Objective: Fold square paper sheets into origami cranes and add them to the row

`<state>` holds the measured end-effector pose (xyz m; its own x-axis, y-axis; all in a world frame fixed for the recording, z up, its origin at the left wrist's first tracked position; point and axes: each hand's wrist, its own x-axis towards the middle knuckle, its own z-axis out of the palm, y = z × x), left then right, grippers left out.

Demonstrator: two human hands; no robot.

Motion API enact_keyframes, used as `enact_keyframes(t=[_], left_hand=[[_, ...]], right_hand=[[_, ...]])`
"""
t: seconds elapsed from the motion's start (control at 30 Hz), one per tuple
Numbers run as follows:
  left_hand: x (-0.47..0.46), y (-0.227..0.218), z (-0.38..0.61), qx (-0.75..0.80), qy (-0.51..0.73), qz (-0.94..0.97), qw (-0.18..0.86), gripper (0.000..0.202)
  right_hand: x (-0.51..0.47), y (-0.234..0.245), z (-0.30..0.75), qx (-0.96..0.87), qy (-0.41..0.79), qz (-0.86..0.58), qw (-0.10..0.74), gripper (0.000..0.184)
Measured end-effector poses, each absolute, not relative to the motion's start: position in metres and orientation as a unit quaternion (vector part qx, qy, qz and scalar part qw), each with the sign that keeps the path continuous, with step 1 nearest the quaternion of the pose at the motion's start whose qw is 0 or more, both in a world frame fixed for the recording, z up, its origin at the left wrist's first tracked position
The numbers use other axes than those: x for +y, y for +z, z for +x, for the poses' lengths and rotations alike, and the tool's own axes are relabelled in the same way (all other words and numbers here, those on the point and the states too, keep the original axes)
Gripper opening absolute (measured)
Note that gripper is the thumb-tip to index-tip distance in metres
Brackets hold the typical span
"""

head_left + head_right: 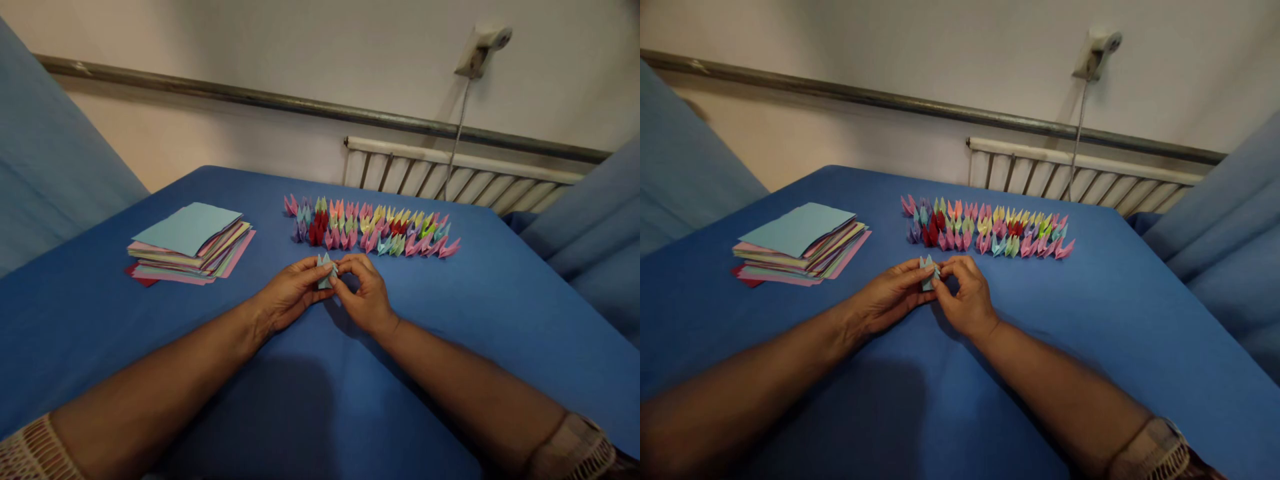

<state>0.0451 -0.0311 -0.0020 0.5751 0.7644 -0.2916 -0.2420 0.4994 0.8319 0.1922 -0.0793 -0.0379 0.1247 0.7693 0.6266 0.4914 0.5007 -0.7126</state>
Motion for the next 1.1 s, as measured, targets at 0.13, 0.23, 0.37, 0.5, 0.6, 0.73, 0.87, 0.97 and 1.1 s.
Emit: enact_keyframes(t=[0.13, 0.23, 0.37, 0.5, 0.6, 0.73, 0.87, 0.97, 1.1], left_hand=[[-0.031, -0.005, 0.046, 0.331, 0.329, 0.415, 0.781, 0.015], [-0.030, -0.009, 0.046, 0.331, 0.344, 0.446, 0.758, 0.018], [-0.028, -0.012, 0.046, 0.331, 0.358, 0.474, 0.734, 0.021], [-0.028, -0.012, 0.046, 0.324, 0.369, 0.448, 0.747, 0.022], [-0.027, -0.009, 0.046, 0.324, 0.367, 0.415, 0.767, 0.023], [-0.028, -0.006, 0.047, 0.329, 0.370, 0.407, 0.768, 0.022], [-0.030, -0.008, 0.049, 0.334, 0.367, 0.438, 0.750, 0.023], [-0.030, -0.009, 0.048, 0.340, 0.376, 0.458, 0.730, 0.022], [-0.029, -0.007, 0.045, 0.335, 0.385, 0.461, 0.726, 0.019]], right_hand=[[-0.078, -0.039, 0.192, -0.646, 0.122, -0.484, 0.578, 0.007], [-0.078, -0.040, 0.192, -0.643, 0.124, -0.484, 0.581, 0.008], [-0.078, -0.041, 0.191, -0.645, 0.122, -0.482, 0.581, 0.009], [-0.079, -0.040, 0.191, -0.652, 0.132, -0.482, 0.570, 0.006], [-0.080, -0.041, 0.190, -0.658, 0.166, -0.480, 0.556, 0.003], [-0.082, -0.043, 0.188, -0.627, 0.246, -0.489, 0.554, 0.009], [-0.082, -0.044, 0.188, -0.596, 0.256, -0.509, 0.566, 0.011], [-0.082, -0.043, 0.188, -0.603, 0.248, -0.511, 0.560, 0.011], [-0.083, -0.042, 0.187, -0.614, 0.256, -0.500, 0.554, 0.010]])
